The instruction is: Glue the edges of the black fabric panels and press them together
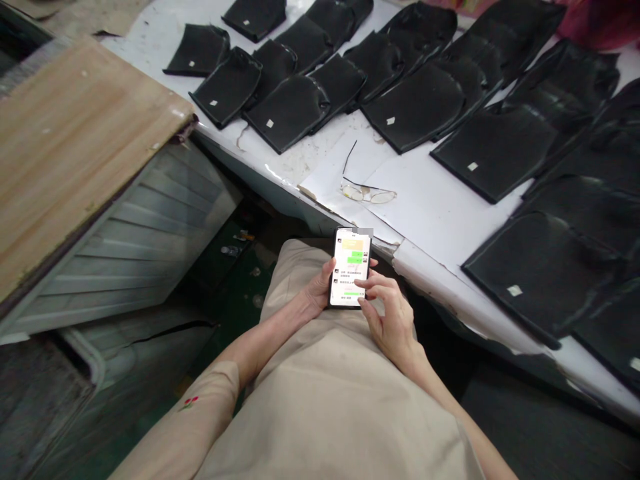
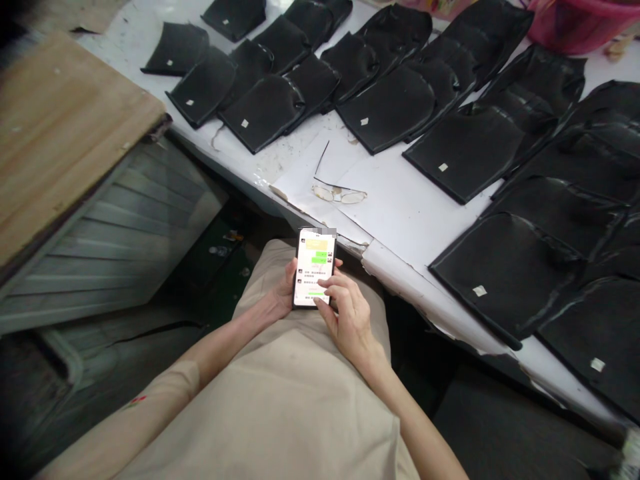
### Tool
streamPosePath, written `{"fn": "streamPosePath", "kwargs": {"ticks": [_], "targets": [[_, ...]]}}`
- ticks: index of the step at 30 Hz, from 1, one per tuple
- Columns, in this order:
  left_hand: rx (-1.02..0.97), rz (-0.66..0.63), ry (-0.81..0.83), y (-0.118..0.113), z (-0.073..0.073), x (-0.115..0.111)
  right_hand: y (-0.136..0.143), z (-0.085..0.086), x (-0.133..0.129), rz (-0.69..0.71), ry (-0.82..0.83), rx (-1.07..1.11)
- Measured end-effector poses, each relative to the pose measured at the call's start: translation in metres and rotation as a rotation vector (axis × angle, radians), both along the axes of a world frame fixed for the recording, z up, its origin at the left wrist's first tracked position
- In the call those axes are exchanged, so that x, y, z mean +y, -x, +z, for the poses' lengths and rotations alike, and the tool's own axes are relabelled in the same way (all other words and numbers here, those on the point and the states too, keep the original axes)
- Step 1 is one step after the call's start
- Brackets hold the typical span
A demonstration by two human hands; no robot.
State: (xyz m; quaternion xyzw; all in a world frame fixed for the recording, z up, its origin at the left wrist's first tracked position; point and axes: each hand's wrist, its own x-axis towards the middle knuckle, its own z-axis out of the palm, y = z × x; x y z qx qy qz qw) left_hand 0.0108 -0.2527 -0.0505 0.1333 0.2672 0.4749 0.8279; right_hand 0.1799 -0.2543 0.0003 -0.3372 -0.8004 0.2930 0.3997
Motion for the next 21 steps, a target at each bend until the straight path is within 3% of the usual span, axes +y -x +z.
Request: {"fn": "streamPosePath", "kwargs": {"ticks": [8, 21], "targets": [[-0.034, -0.011, -0.007, 0.0002, -0.0089, -0.0002, 0.0004, -0.0013, -0.0005, 0.001, 0.012, 0.014], [-0.046, -0.002, -0.006, -0.0011, -0.0029, 0.0008, 0.0019, -0.0038, 0.0006, -0.024, -0.021, 0.027]]}}
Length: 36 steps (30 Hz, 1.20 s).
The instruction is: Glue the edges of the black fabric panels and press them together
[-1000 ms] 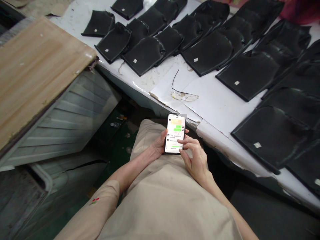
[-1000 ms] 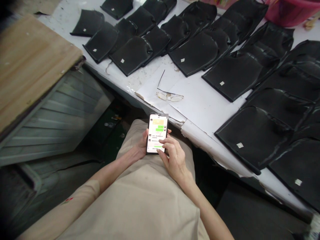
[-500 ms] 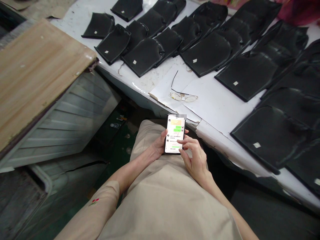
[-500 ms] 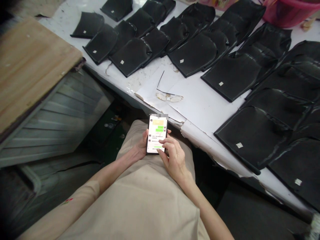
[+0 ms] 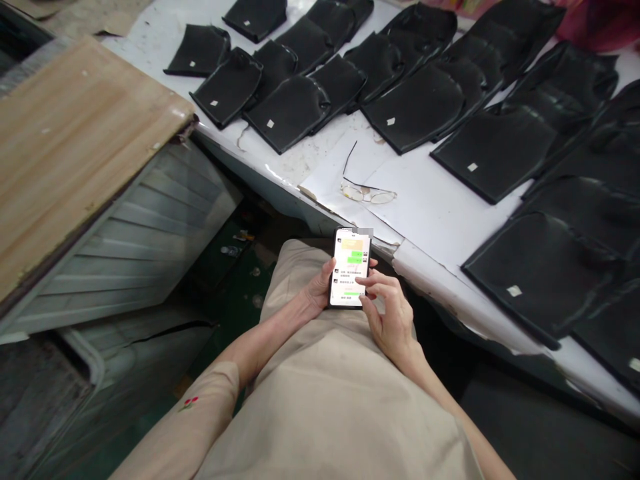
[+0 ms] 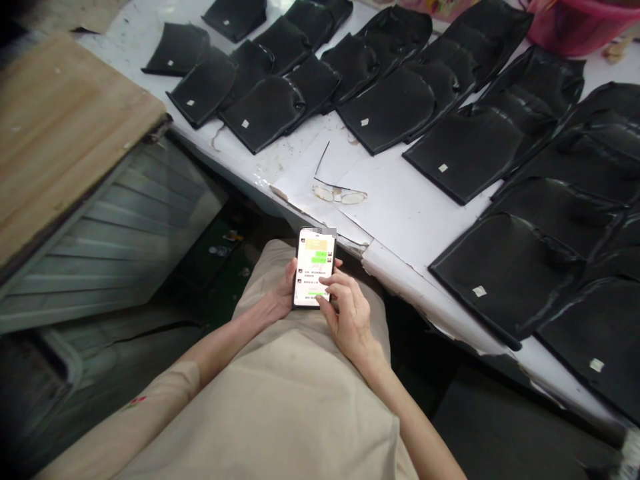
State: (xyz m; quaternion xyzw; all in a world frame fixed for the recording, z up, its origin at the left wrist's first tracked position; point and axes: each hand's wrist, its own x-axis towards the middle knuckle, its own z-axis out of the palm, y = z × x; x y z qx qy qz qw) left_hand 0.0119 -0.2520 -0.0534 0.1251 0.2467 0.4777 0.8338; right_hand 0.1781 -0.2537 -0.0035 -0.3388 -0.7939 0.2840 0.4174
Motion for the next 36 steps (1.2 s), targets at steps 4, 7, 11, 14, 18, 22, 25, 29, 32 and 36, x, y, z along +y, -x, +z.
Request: {"fn": "streamPosePath", "kwargs": {"ticks": [4, 7, 11, 14, 18, 22, 25, 29, 32, 36], "targets": [[-0.036, -0.021, 0.024, 0.000, -0.001, 0.001, 0.002, 0.000, 0.002, 0.003, 0.011, 0.005], [-0.039, -0.002, 0.053, 0.000, -0.002, 0.000, 0.002, -0.001, 0.005, 0.010, 0.015, 0.012], [-0.024, 0.044, 0.077, 0.002, -0.007, -0.003, 0.003, -0.001, 0.009, 0.011, 0.021, 0.017], [-0.046, 0.048, 0.094, 0.004, -0.011, -0.005, 0.004, -0.001, 0.010, 0.004, 0.022, 0.024], [-0.088, 0.062, 0.165, 0.005, -0.015, -0.005, 0.004, -0.002, 0.012, -0.009, 0.020, 0.013], [-0.117, 0.077, 0.215, 0.005, -0.016, -0.006, 0.003, -0.001, 0.015, -0.042, 0.026, 0.007], [-0.127, 0.061, 0.193, 0.005, -0.017, -0.005, 0.003, -0.001, 0.017, -0.045, 0.031, 0.018], [-0.114, 0.060, 0.146, 0.003, -0.012, -0.003, 0.003, -0.001, 0.017, -0.045, 0.050, 0.042], [-0.128, 0.009, 0.101, 0.002, -0.005, -0.001, 0.002, 0.000, 0.016, -0.072, 0.094, 0.114], [-0.160, -0.049, 0.071, 0.002, 0.003, 0.002, 0.000, 0.002, 0.017, -0.151, 0.156, 0.212]]}}
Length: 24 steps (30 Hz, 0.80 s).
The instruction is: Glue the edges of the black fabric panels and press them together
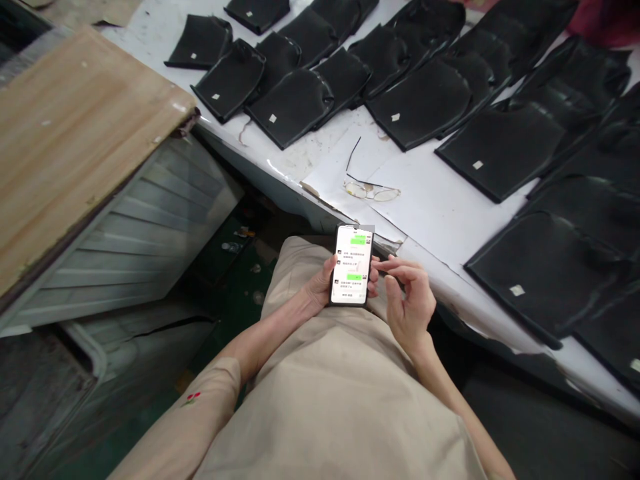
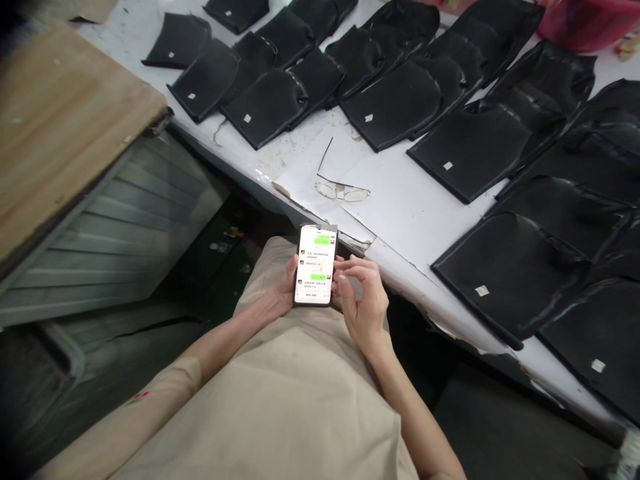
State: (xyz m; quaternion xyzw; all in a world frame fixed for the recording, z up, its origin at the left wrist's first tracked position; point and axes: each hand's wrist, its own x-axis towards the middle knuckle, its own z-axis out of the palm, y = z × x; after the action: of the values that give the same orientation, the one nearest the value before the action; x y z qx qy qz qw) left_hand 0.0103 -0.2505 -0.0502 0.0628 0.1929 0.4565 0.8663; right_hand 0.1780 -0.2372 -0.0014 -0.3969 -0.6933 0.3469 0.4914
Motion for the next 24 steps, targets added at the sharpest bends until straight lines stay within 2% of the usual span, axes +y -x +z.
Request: {"fn": "streamPosePath", "kwargs": {"ticks": [8, 17, 24], "targets": [[0.051, 0.011, -0.026, 0.0006, -0.0018, -0.0015, -0.0024, 0.0011, -0.0054, 0.032, -0.036, -0.030], [0.042, 0.058, 0.056, 0.0008, -0.0042, -0.0032, 0.0034, 0.0020, -0.0076, 0.103, -0.050, -0.018], [0.093, 0.063, -0.018, 0.0000, -0.0053, -0.0038, 0.0063, 0.0030, -0.0009, 0.081, -0.084, -0.081]]}}
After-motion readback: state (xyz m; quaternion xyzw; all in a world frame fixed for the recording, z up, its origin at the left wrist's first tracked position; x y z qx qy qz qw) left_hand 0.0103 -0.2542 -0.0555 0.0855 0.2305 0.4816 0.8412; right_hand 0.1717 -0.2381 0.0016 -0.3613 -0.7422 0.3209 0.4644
